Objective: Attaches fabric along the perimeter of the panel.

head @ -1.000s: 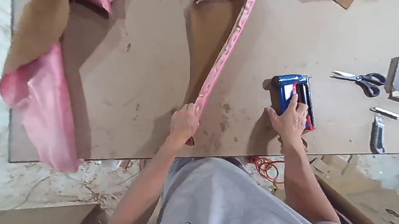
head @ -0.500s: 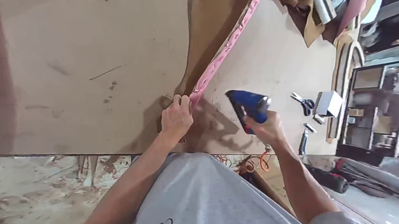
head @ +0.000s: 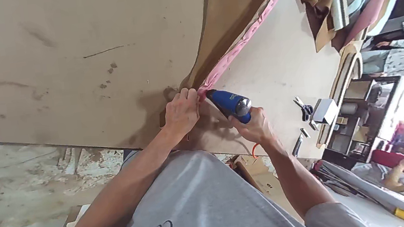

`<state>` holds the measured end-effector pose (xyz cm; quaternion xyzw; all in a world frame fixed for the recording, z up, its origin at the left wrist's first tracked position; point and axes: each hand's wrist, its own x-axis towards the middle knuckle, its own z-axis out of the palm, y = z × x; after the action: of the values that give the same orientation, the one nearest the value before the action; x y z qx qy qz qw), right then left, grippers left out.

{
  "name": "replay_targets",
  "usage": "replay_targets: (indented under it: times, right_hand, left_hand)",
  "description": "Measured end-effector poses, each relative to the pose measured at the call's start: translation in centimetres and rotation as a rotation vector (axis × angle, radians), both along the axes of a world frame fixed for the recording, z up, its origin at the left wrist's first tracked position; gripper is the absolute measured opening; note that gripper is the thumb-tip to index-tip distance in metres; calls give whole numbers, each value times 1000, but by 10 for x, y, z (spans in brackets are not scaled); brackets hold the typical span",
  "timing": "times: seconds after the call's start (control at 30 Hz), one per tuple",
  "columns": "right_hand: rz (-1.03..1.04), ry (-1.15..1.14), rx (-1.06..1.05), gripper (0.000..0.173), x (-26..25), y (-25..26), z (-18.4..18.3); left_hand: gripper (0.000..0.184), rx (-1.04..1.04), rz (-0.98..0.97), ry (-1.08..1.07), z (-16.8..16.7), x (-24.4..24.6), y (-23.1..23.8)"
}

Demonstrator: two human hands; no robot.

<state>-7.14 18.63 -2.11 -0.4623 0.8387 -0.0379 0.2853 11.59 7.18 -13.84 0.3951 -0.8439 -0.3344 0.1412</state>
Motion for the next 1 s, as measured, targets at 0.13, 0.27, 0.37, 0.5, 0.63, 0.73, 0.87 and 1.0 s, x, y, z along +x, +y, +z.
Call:
replay_targets:
  times: [0.13, 0.27, 0.37, 0.5, 0.63, 0.73, 0.87, 1.0]
  right_hand:
    - [67, -12, -14, 31, 14, 6, -2]
    - [129, -59, 16, 30, 27, 7, 3]
    - [115, -67, 26, 30, 35, 17, 6]
    - [-208, 214, 17, 43, 6, 59, 1]
    - [-360, 380, 114, 63, -56, 102, -34]
    - [-308, 379, 115, 69, -74, 102, -47]
    - [73, 282, -317, 73, -36, 29, -33]
    - [510, 350, -717, 66, -5, -98, -34]
  left_hand:
    - [20, 28, -57, 36, 0, 5, -9]
    - [24, 141, -140, 60, 2, 9, -26]
    - [27, 230, -155, 59, 5, 11, -31]
    - [33, 331, -109, -57, 24, 12, -31]
    - [69, 244, -145, -374, 55, 16, 7]
    - [59, 140, -120, -449, 60, 24, 28]
    - [44, -84, 51, -304, 97, 39, 27]
    - [51, -180, -31, -101, 160, 75, -3]
